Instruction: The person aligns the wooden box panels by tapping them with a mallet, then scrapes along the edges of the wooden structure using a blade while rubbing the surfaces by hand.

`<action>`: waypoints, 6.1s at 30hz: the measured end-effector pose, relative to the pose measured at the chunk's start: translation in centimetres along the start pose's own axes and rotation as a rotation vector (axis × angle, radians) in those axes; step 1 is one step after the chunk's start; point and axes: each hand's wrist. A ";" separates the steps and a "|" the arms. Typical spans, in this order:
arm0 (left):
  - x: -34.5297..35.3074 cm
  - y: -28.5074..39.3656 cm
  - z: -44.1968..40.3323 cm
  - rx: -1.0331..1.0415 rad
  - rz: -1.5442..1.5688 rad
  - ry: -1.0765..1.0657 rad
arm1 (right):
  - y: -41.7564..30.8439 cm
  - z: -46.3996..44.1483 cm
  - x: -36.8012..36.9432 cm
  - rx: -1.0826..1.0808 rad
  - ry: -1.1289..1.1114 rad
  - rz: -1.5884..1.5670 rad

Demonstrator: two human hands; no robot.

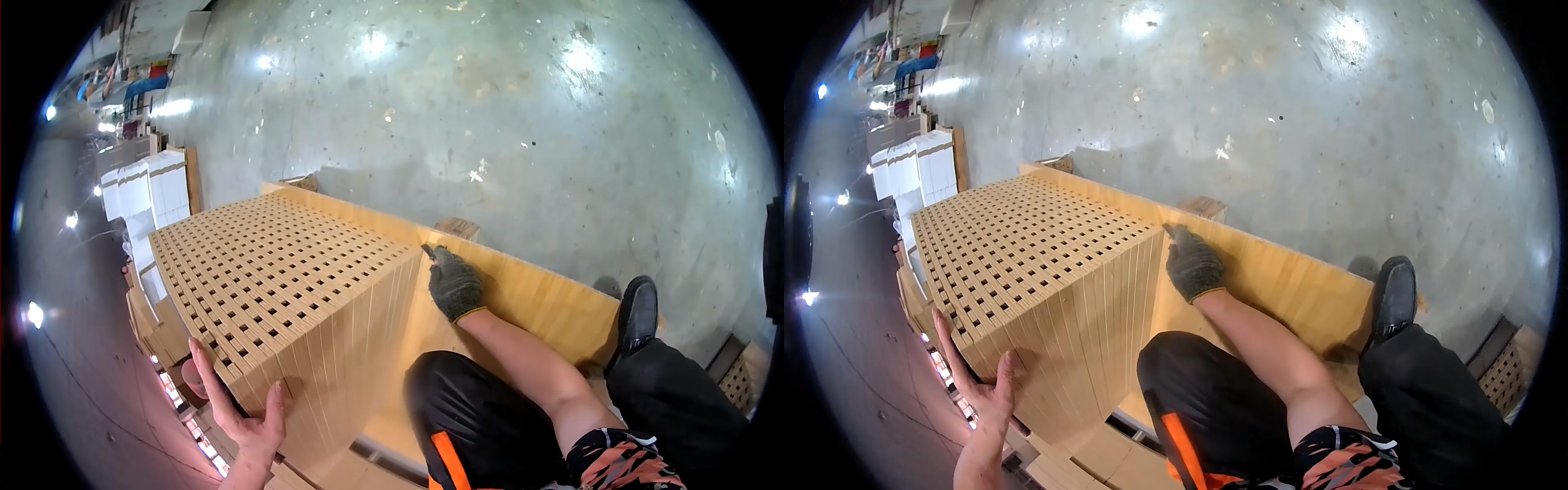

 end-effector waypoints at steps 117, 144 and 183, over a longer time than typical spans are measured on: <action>0.0 0.2 -0.4 0.033 -0.098 0.013 | -1.3 -2.2 0.9 -0.263 0.061 -0.217; -0.5 -1.2 1.2 -0.122 0.320 0.104 | -25.3 15.4 -4.6 -1.090 0.099 -0.168; -1.0 0.1 -2.7 0.225 -0.016 0.025 | -4.2 12.5 -2.1 -0.375 0.172 -0.243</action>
Point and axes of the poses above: each hand's wrist, its own z-axis away from the middle knuckle, its own x-axis out of the palm, y = z × x, and after that the axes turned 1 degree about x, right-handed
